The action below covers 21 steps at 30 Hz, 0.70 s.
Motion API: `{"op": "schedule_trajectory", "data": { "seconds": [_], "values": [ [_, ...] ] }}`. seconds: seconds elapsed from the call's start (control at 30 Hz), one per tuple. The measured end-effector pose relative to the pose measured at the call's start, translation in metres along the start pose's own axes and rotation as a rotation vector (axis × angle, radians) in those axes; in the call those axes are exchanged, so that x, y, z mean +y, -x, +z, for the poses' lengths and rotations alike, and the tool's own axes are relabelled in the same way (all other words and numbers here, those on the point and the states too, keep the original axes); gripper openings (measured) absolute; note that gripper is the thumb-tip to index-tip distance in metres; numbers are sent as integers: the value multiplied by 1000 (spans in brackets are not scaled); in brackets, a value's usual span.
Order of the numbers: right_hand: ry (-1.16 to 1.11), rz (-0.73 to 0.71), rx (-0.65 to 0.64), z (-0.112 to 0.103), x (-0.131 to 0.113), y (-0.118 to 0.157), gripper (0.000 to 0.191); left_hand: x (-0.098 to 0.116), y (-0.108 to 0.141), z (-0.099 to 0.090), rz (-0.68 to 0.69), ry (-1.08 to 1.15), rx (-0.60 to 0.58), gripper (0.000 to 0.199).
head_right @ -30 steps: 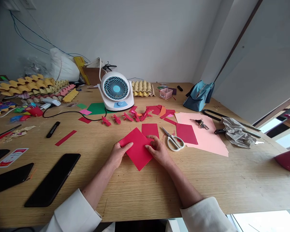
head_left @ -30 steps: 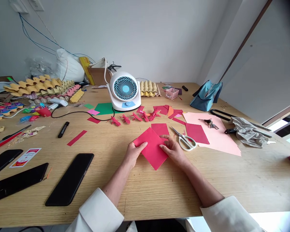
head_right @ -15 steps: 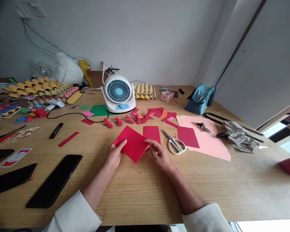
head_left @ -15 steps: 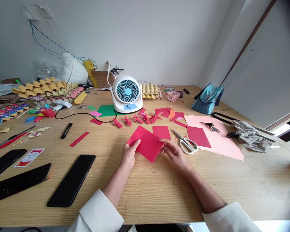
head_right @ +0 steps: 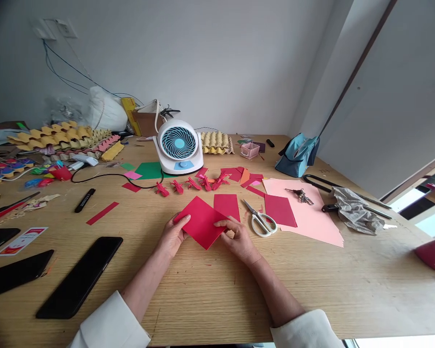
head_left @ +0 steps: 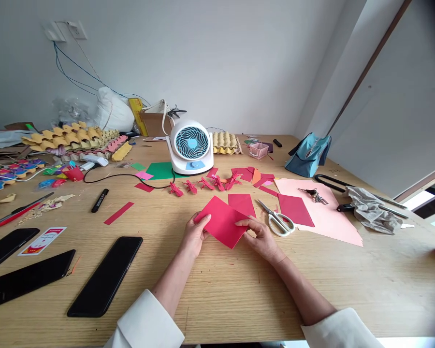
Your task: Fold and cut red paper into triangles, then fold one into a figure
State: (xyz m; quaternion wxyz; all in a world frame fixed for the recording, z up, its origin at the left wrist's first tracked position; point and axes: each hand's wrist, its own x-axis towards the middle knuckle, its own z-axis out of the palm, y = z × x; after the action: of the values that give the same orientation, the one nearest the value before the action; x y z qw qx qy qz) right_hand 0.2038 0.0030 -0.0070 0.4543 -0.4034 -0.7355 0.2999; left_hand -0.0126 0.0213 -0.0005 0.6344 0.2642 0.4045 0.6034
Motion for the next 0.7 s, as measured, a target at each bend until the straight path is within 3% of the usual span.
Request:
{"op": "schedule_trajectory", "data": {
  "seconds": [0.33,0.53,0.7],
  "values": [
    [-72,-38,-50,-4,-4,-1,7,19,-1,-11,57,-305,-79,51],
    [-144,35,-57,-5,-3,0,5,21,-8,-18,80,-453,-191,55],
    [-176,50,-133,-2,-12,3,3,22,-17,-27,209,-618,-133,55]
  ]
}}
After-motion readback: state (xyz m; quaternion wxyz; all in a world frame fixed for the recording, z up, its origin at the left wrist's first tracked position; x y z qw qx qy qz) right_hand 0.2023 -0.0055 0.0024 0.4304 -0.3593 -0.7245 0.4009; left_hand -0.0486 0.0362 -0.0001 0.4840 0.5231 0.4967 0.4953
